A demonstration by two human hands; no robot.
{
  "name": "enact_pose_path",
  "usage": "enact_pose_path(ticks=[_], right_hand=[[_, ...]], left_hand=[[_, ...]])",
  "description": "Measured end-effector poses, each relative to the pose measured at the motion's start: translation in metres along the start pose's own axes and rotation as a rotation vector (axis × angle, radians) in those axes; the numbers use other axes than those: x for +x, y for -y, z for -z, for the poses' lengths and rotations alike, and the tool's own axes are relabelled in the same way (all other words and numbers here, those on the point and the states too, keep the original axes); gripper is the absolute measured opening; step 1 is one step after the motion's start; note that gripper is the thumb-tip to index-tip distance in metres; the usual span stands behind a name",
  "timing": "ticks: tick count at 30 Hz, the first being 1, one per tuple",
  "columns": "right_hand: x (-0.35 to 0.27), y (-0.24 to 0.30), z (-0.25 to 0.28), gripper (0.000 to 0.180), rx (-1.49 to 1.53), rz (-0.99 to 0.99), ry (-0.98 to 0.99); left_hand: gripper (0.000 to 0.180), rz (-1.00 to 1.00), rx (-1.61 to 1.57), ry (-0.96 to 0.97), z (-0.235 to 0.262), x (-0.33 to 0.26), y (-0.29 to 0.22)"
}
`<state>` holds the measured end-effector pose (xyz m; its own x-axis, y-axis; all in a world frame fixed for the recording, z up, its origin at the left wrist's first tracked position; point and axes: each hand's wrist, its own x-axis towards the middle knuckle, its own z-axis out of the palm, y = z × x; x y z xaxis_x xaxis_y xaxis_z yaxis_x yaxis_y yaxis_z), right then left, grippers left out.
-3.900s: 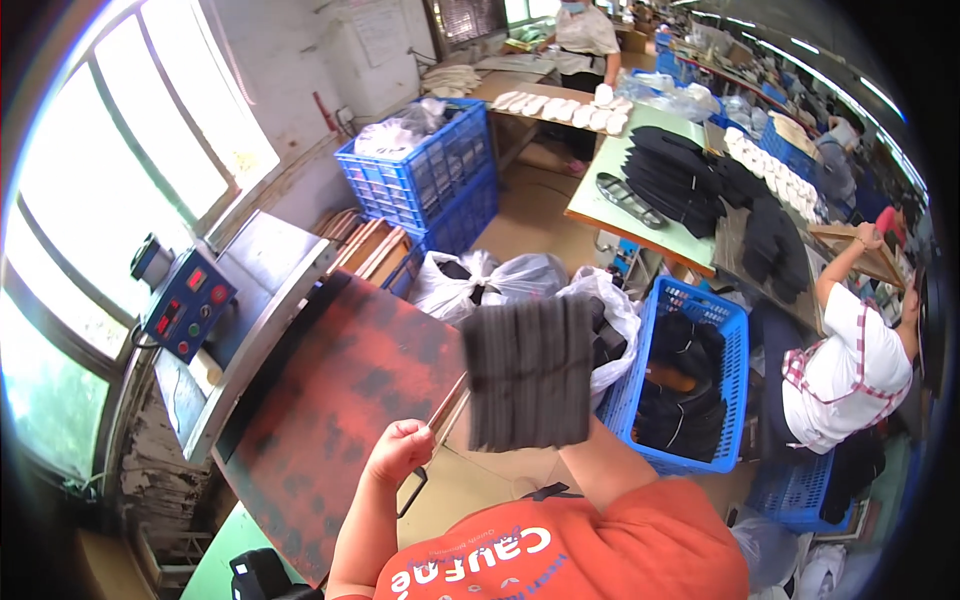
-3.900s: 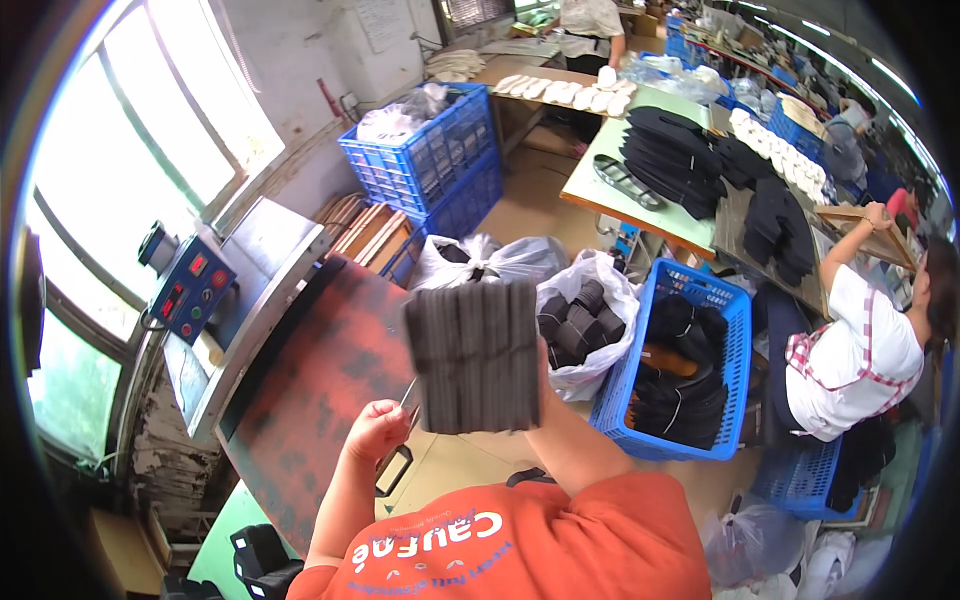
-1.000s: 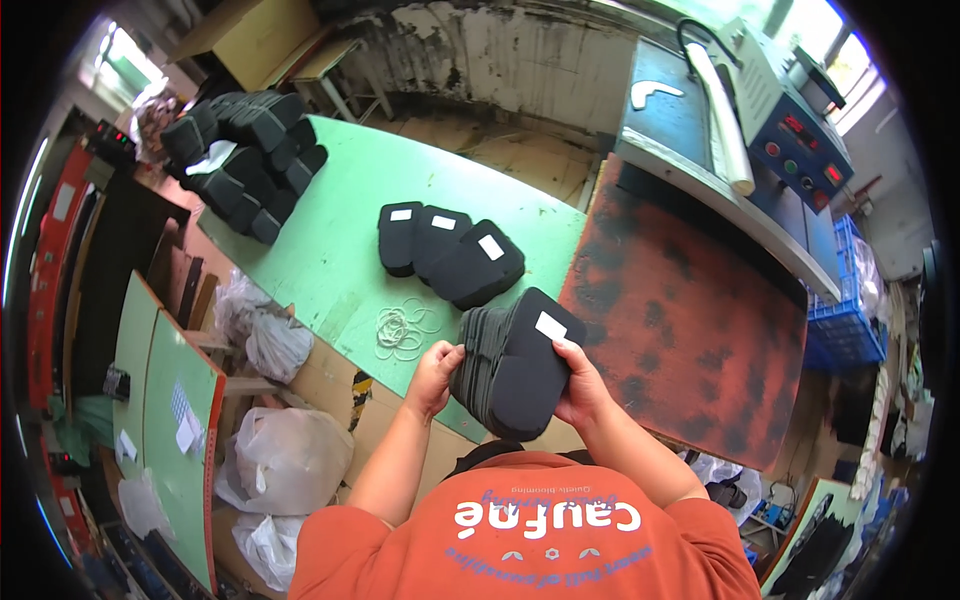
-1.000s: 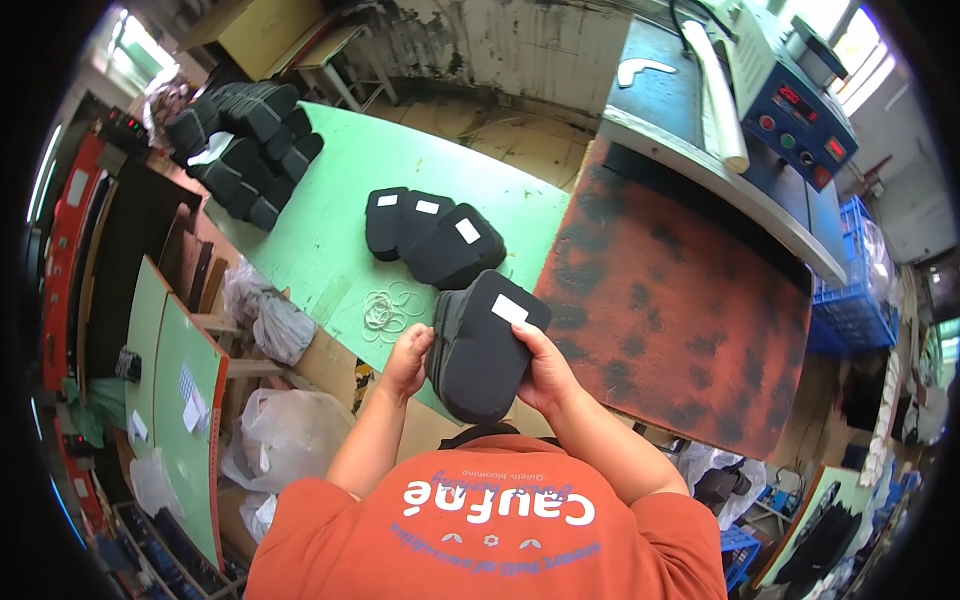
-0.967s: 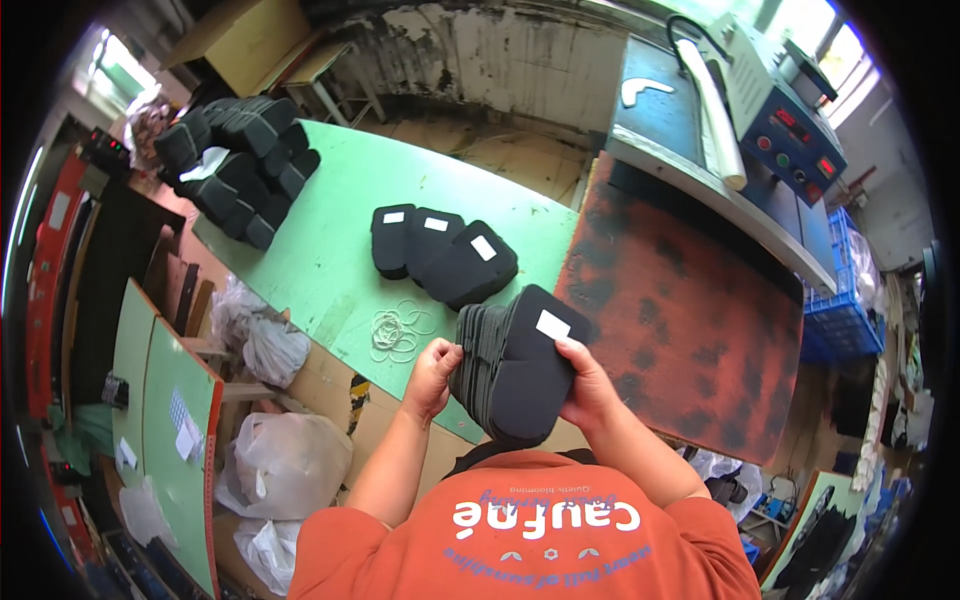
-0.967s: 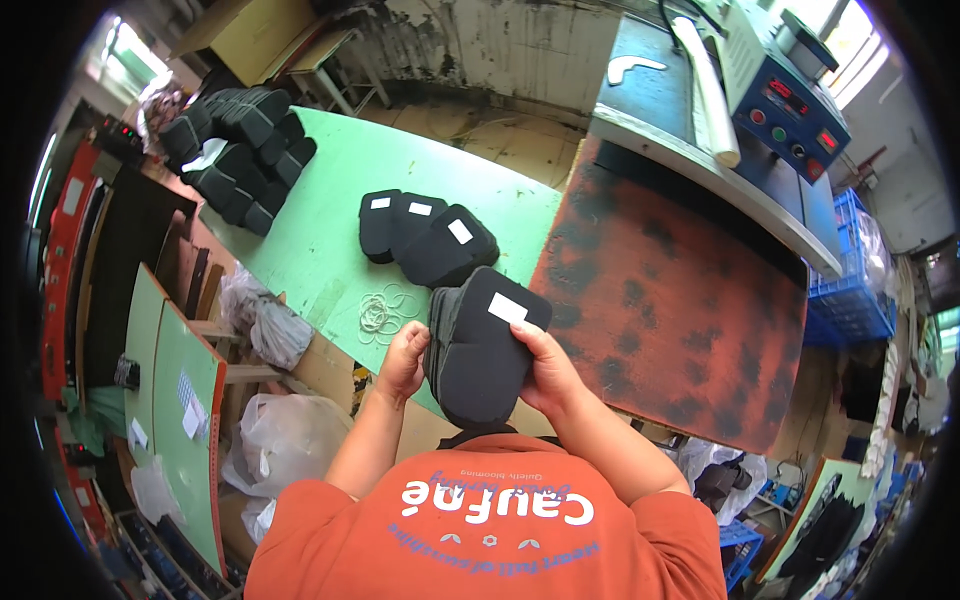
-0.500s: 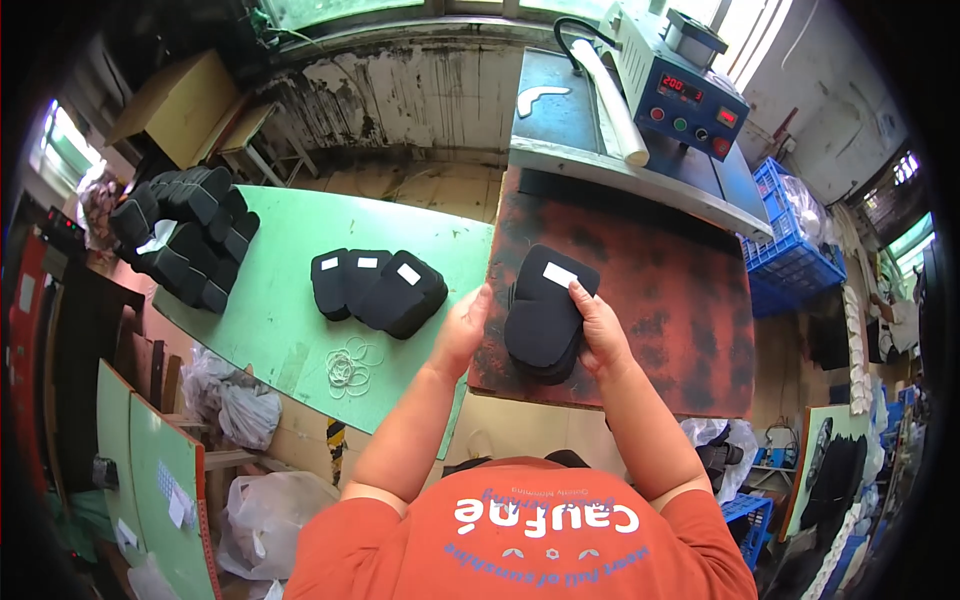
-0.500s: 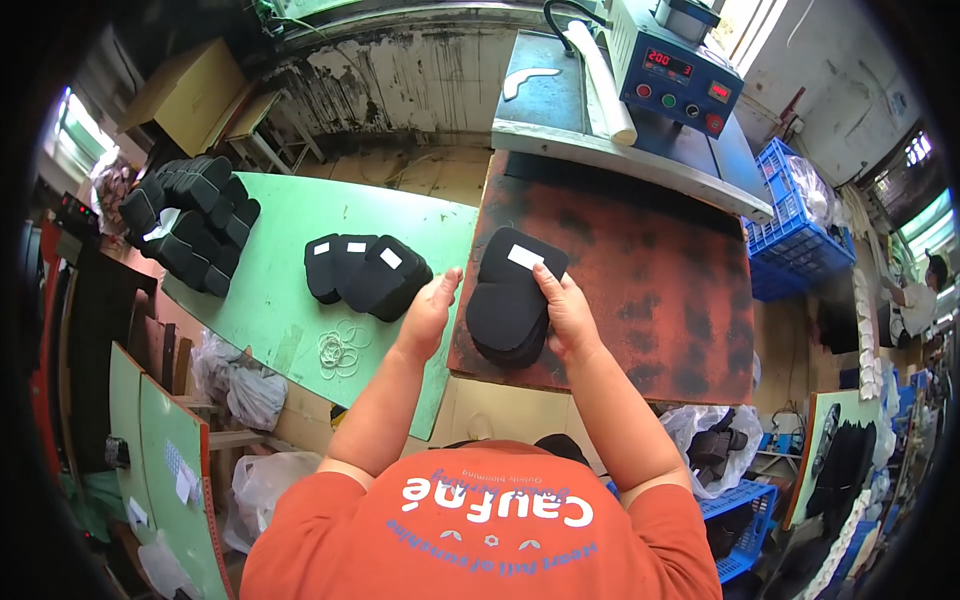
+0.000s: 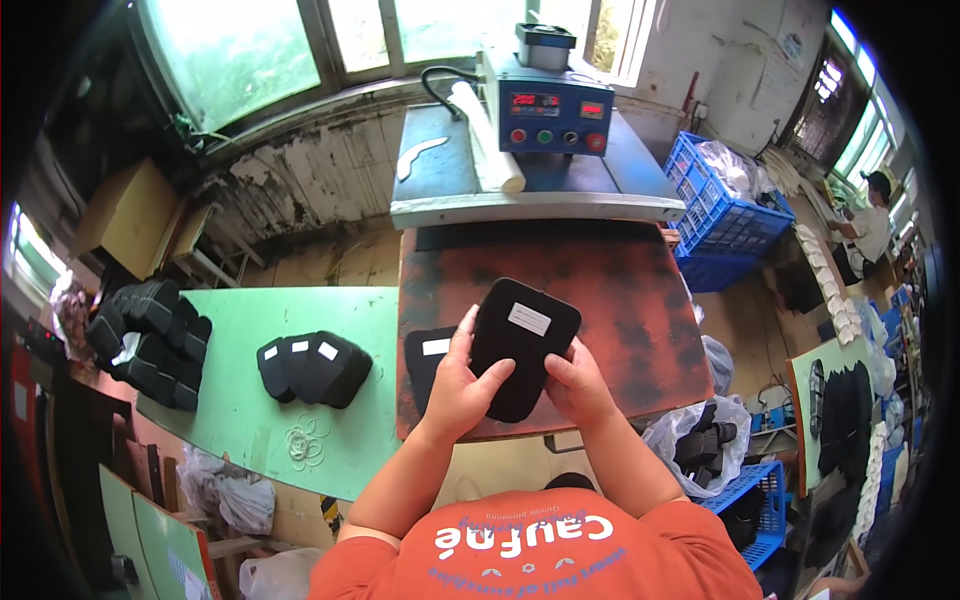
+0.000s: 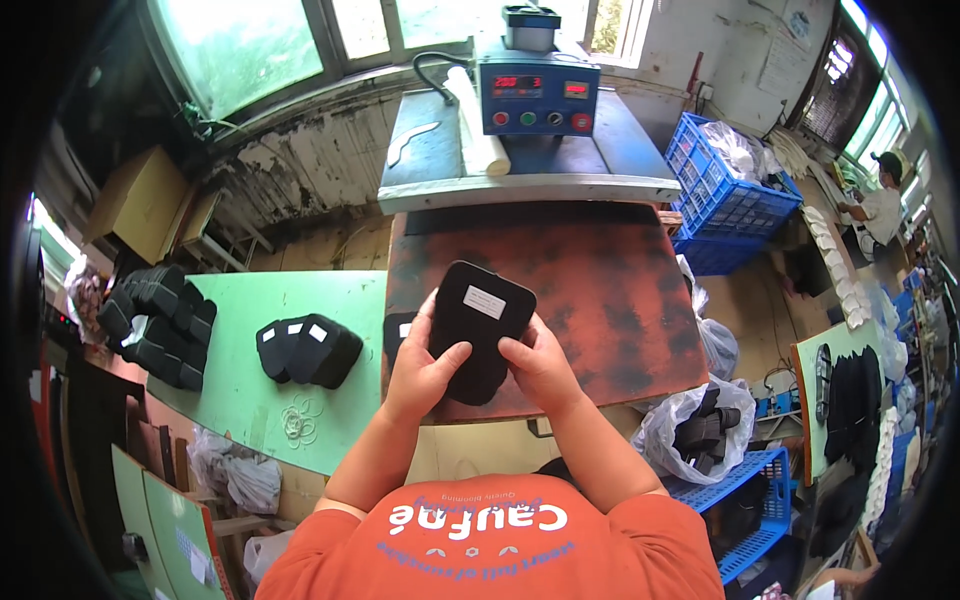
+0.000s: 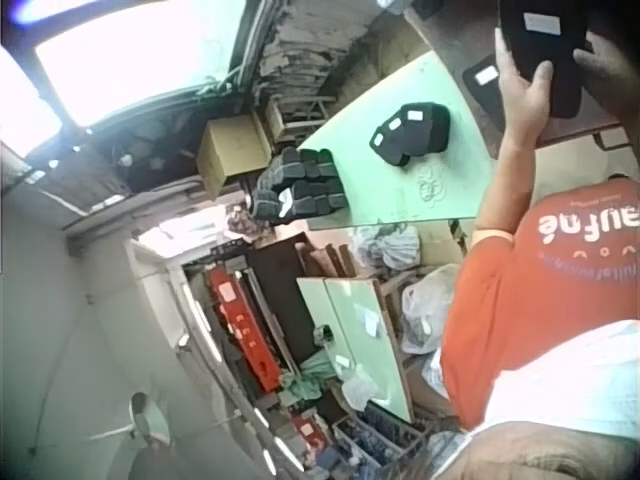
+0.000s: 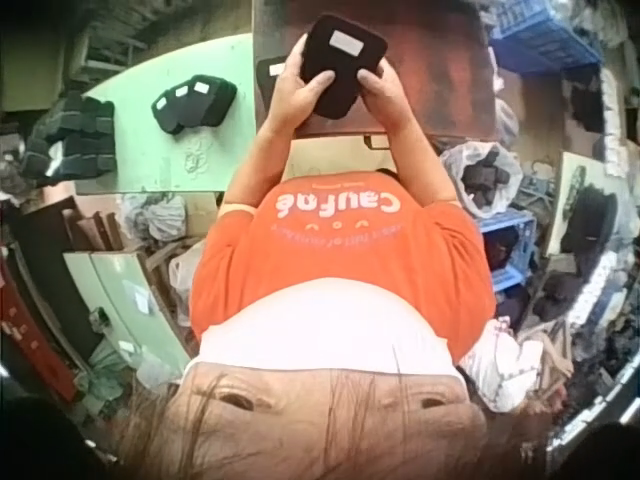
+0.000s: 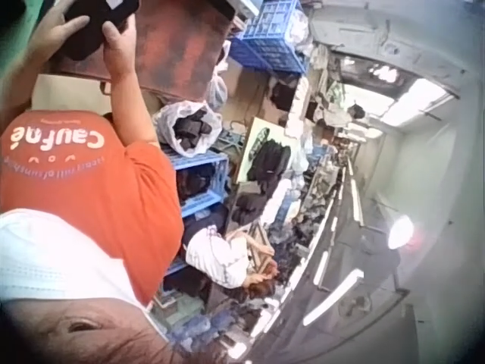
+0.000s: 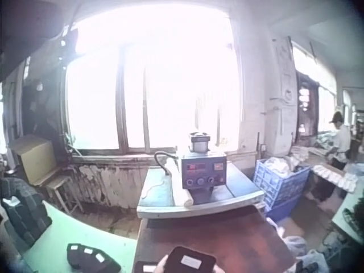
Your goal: Operating a heat press to apply or finish components for shoe manufacturing and then stacking them.
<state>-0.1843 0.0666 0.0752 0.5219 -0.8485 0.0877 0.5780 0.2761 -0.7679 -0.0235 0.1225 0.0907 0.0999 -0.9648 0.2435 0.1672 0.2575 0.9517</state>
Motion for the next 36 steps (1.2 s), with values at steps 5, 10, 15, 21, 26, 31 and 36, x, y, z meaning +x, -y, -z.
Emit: enact_pose_path(ticks=[5,10,15,21,26,31,36], right_hand=[[-0.012,0.028,0.100,0.081,0.337,-0.048,-0.007],[-0.026,0.063,0.223,0.081,0.359,-0.043,-0.213],[-0.030,0.099,0.324,0.076,0.383,-0.056,-0.265],[-0.029,0.129,0.380,0.072,0.376,-0.044,-0.364],[-0.031,0.139,0.401,0.065,0.558,-0.058,-0.350],[-0.026,0.145,0.410,0.060,0.674,-0.189,-0.375],[-0.007,0.151,0.408,0.051,0.395,-0.080,-0.554]], left_hand=[[0.057,-0.080,0.663,0.072,-0.080,0.039,0.050],[0.045,-0.223,1.093,-0.019,-0.193,0.084,0.112],[0.030,-0.338,1.095,-0.002,-0.274,0.131,0.183],[0.011,0.430,-0.018,-0.311,-0.290,0.198,0.243],[0.011,0.385,0.195,-0.283,-0.276,0.292,0.298],[0.022,0.399,0.464,-0.247,-0.271,0.349,0.335],[0.029,0.179,0.760,-0.191,-0.285,0.310,0.294]])
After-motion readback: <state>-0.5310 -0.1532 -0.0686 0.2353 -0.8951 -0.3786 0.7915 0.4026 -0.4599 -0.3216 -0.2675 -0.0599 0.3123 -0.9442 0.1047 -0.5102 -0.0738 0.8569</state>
